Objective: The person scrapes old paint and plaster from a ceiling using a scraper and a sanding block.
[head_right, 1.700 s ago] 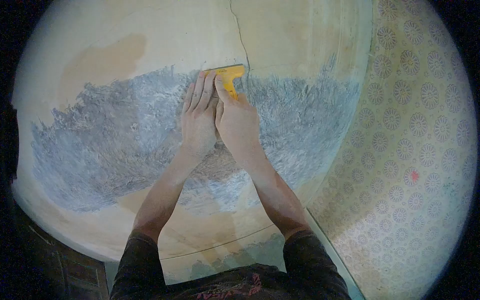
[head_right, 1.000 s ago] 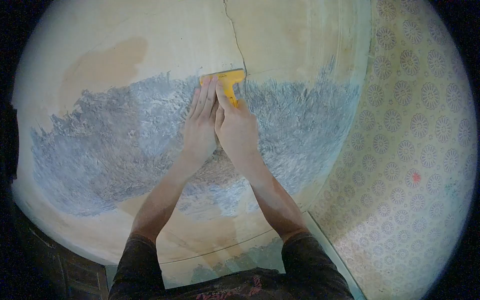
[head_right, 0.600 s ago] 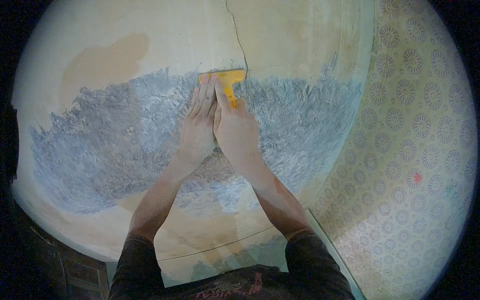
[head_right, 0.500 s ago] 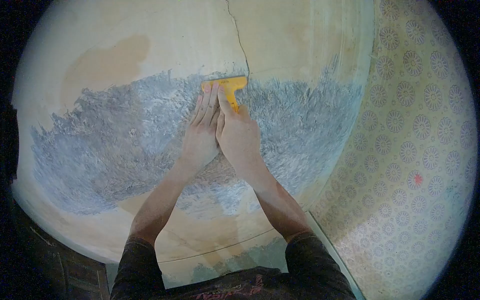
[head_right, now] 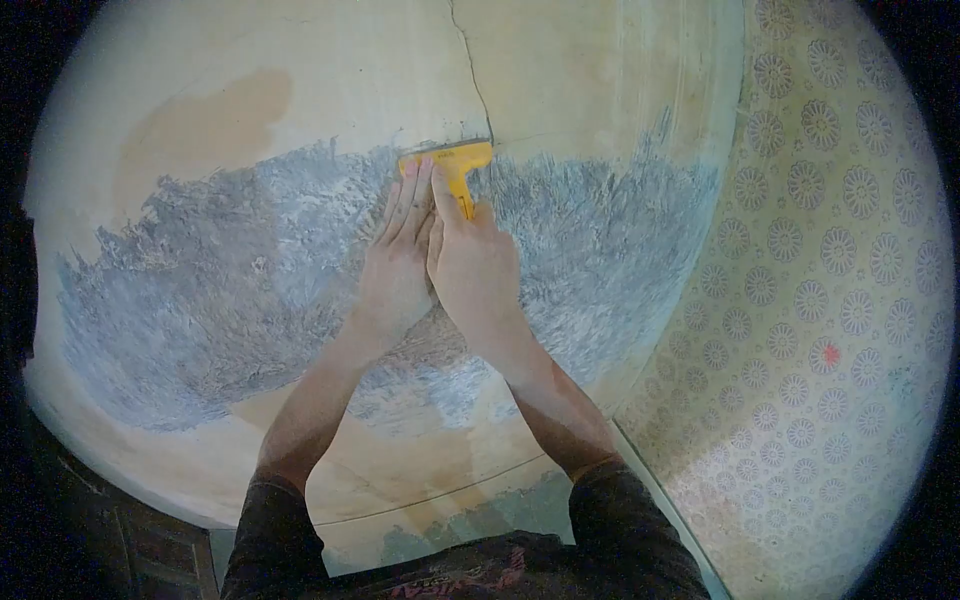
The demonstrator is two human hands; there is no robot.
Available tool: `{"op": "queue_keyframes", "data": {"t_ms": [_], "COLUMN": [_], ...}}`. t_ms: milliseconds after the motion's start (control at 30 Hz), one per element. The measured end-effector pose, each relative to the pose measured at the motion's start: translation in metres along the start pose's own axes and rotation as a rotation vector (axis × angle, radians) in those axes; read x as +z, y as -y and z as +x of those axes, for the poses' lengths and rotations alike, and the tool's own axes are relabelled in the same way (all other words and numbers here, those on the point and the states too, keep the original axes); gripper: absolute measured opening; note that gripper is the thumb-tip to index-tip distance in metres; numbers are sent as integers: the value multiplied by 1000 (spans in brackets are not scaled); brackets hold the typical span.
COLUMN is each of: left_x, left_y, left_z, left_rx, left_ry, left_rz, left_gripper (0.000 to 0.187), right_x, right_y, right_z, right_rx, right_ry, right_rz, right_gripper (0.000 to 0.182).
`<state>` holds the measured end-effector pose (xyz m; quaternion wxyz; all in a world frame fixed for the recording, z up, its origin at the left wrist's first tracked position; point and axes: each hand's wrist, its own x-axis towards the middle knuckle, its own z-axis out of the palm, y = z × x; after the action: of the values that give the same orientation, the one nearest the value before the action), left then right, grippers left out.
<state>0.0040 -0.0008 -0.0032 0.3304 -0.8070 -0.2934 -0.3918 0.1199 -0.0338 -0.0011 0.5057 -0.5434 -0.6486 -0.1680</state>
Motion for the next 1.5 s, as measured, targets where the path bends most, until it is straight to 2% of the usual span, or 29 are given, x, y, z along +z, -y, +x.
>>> {"op": "queue_keyframes", "data": {"t_ms": [100,200,267,400,467,600,700,767,867,1267,1400,1500], "left_x": [2,3,3,7,7,7,7,0,7,-1,8,5], "left_y": [1,-3,-4,2,-1,-5,-3,-6,3,-10,-1,-8], "left_z": [1,2,-3,8,4,-1,8,-1,9,6,9,13], "left_rx": [-14,-16,-13,-1,-20,-12,-3,-18,5,-21,19,-11], "left_ry": [10,-22,2,-23,-21,6,-46,13,-52,-22,-41,-57], "left_rz": [-25,-15,-36,11,-31,-26,51,1,43,-65,15,-19], "left_gripper": [49,48,58,57,53,53,52,56,51,56,57,55], "right_x": [5,6,6,10,10,12,9,5,12,7,12,5], "right_y": [-5,-11,-12,-12,-13,-15,-15,-11,-13,-17,-16,-17], "right_z": [4,0,-6,5,1,-4,2,-6,5,-4,3,4], "right_rx": [21,-74,-82,-10,-81,-56,-51,-71,-59,-34,-6,31], "right_ry": [4,-42,-64,-62,-86,-71,-72,-71,-87,-84,-120,-70], "right_rz": [27,2,17,15,-59,-19,-10,-45,-56,-60,-7,-20], "right_gripper": [47,49,49,47,49,49,49,49,48,44,45,45]}}
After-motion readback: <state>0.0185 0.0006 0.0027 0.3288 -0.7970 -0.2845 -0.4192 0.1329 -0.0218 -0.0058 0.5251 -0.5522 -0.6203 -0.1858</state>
